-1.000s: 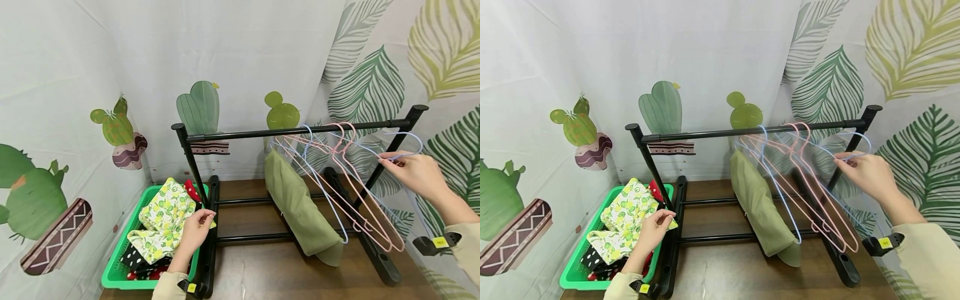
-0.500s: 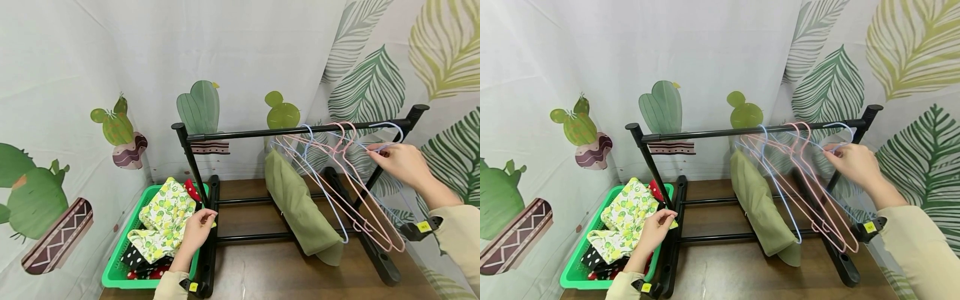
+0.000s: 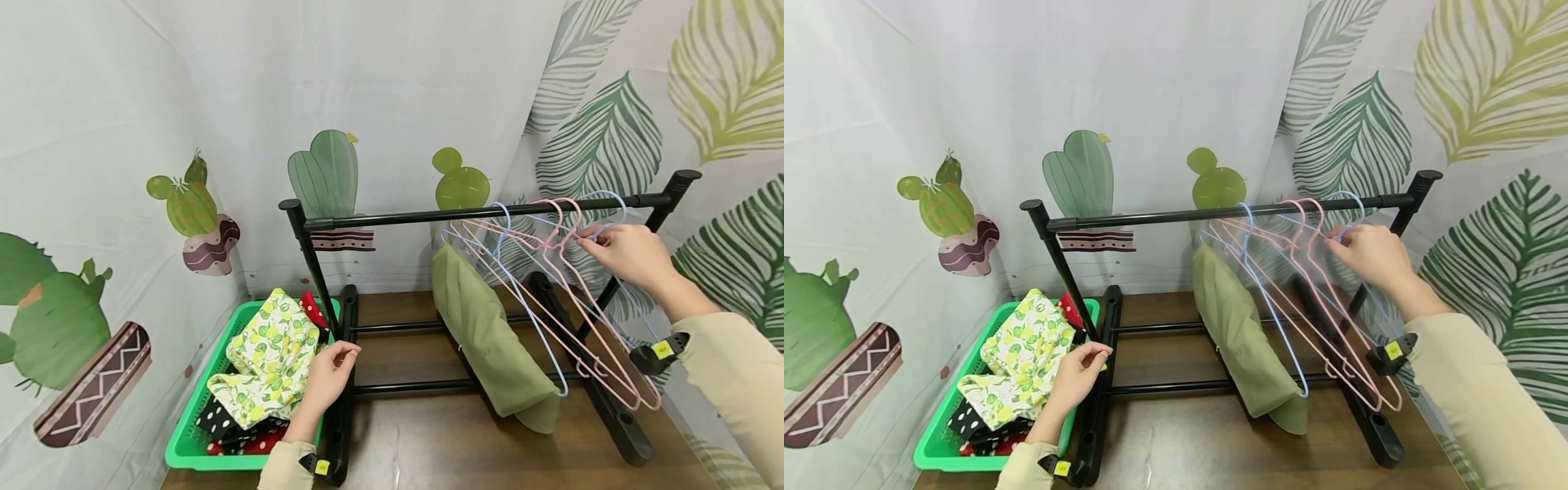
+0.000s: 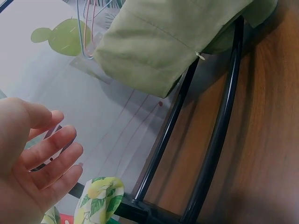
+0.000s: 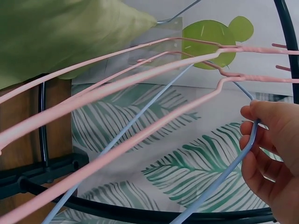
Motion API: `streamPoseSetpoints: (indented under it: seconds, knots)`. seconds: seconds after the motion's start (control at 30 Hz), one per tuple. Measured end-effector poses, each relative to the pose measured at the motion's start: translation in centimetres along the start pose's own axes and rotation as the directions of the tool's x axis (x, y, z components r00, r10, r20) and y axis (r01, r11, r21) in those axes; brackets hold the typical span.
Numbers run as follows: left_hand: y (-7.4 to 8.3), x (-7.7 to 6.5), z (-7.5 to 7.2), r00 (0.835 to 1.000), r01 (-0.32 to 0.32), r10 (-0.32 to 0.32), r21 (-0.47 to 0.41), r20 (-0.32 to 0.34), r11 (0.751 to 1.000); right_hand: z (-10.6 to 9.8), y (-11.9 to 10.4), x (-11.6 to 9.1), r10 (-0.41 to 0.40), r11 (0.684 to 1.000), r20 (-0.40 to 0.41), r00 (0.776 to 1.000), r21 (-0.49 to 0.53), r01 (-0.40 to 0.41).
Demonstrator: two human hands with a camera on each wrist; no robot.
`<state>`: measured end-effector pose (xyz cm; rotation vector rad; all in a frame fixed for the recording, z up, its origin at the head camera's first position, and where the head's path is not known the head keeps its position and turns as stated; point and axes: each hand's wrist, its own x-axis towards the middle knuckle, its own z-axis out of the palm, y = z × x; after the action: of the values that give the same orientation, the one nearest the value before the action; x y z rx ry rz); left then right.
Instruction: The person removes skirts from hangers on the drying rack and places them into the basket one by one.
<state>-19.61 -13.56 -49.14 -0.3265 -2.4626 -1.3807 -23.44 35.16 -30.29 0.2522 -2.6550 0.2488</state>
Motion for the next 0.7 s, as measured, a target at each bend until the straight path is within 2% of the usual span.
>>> streamPoseSetpoints:
  seconds: [0.47, 0.7]
  knots:
    - [-0.3, -0.1, 0.2, 0.999, 0.033, -0.033, -0.020, 0.005, 0.999, 1.0, 0.0, 1.6, 0.027, 1.000, 0.070, 0.997, 0.011, -0.028]
    - [-0.4, -0.2, 0.3, 0.999, 0.031, -0.031, -0.012, -0.008, 0.999, 1.4, 0.2, 2.0, 0.041, 0.999, 0.146, 0.988, 0.010, -0.043]
